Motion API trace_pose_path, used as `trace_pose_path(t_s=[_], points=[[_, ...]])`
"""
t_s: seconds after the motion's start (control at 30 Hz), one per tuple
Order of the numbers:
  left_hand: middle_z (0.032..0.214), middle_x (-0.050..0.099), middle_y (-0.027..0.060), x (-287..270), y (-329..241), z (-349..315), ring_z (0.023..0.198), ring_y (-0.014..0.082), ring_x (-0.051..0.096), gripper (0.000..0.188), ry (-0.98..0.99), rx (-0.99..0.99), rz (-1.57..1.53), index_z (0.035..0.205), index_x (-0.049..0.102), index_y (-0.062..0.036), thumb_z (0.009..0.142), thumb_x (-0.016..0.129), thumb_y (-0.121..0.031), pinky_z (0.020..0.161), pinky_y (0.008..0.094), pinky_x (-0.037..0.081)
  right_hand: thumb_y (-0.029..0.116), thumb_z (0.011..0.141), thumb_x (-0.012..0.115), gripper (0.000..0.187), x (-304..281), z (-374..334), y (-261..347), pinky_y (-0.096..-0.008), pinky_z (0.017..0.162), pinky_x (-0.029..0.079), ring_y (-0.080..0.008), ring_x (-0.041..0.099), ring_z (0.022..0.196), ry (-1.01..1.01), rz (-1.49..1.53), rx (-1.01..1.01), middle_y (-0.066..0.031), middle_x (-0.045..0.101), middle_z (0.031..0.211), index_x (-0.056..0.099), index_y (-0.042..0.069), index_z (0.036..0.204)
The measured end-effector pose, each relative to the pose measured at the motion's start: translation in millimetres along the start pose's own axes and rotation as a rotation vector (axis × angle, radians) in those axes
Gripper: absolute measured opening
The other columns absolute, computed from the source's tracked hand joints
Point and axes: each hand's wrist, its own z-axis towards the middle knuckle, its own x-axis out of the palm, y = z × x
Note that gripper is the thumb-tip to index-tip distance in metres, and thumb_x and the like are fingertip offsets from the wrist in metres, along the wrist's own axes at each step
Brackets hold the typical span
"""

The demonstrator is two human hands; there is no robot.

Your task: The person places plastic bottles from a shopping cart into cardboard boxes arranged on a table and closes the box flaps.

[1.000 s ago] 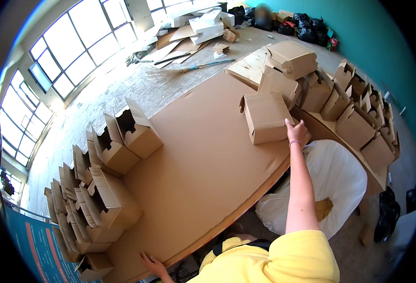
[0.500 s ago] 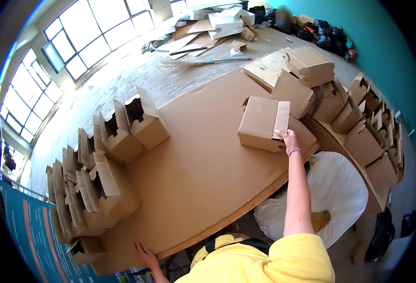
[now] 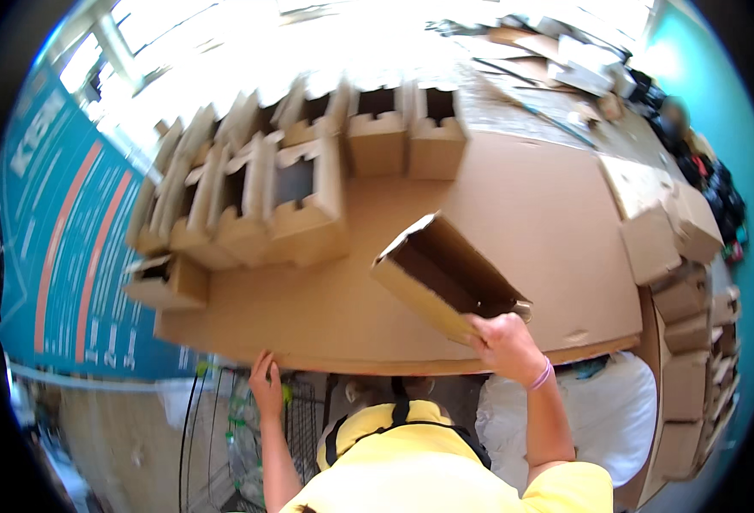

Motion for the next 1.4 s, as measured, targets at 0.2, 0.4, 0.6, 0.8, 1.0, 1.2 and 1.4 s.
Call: trace_pose_path(t_s=[0.2,0.4,0.6,0.8,1.0,1.2,1.4], points=[[0.117,0.064,0.0192,-60,72,-69,0.109,0.0355,0.06,0.022,-0.214,-0.284,-0.009,0.105,0.066,0.0029,0.088,0.056,-0.007,0.096,0.0413,0.045,0.004,0.072,0.061,0.038,41,36,92,-0.0382,0.054,0.047,-0.03,0.061,0.059,0.211,-0.054,-0.321,-0.0119,0.06,0.065,0.064,0.006,0.11],[0.108,0.065,0.0206,-68,195,-185,0.104,0.0379,0.06,0.023,-0.24,-0.695,0.206,0.101,0.068,-0.001,0.08,0.063,-0.009,0.093,0.0447,0.046,-0.002,0.075,0.06,0.031,65,62,131,-0.0426,0.056,0.045,-0.0375,0.057,0.06,0.262,-0.134,-0.363,-0.0193,0.056,0.065,0.064,0.002,0.105],[0.11,0.06,0.0238,-51,241,-249,0.105,0.0416,0.057,0.043,-0.156,-1.057,0.358,0.113,0.059,0.0003,0.072,0.069,-0.007,0.092,0.0471,0.046,-0.003,0.078,0.056,0.031,81,77,138,-0.0442,0.059,0.045,-0.0385,0.059,0.066,0.29,-0.197,-0.349,-0.0207,0.059,0.07,0.064,0.003,0.108],[0.121,0.054,0.0225,-74,285,-236,0.114,0.0413,0.05,0.061,-0.303,-1.075,0.509,0.124,0.05,-0.0006,0.067,0.072,-0.004,0.098,0.0445,0.043,-0.004,0.08,0.06,0.027,82,81,133,-0.045,0.061,0.044,-0.0415,0.055,0.068,0.265,-0.216,-0.324,-0.0216,0.059,0.073,0.064,0.0,0.106],[0.13,0.052,0.0149,-79,338,-165,0.118,0.0369,0.05,0.068,0.095,-1.05,0.437,0.127,0.049,-0.005,0.066,0.078,-0.01,0.098,0.0422,0.044,-0.004,0.081,0.06,0.033,82,73,114,-0.0436,0.07,0.043,-0.0394,0.053,0.075,0.247,-0.302,-0.242,-0.0194,0.06,0.08,0.063,0.002,0.113],[0.13,0.053,0.0108,-53,353,-144,0.121,0.0306,0.05,0.064,0.296,-1.144,0.674,0.128,0.051,-0.0133,0.069,0.078,-0.012,0.093,0.0442,0.046,-0.001,0.083,0.058,0.031,79,76,129,-0.044,0.068,0.043,-0.0397,0.054,0.074,0.303,-0.325,-0.158,-0.0203,0.06,0.08,0.062,0.003,0.113],[0.128,0.053,0.0098,-41,333,-172,0.122,0.0291,0.05,0.061,0.392,-0.79,0.824,0.123,0.054,-0.011,0.067,0.079,-0.012,0.092,0.0442,0.045,-0.002,0.083,0.055,0.029,84,81,141,-0.0444,0.062,0.043,-0.0409,0.055,0.068,0.292,-0.307,-0.183,-0.022,0.057,0.074,0.063,0.002,0.111]])
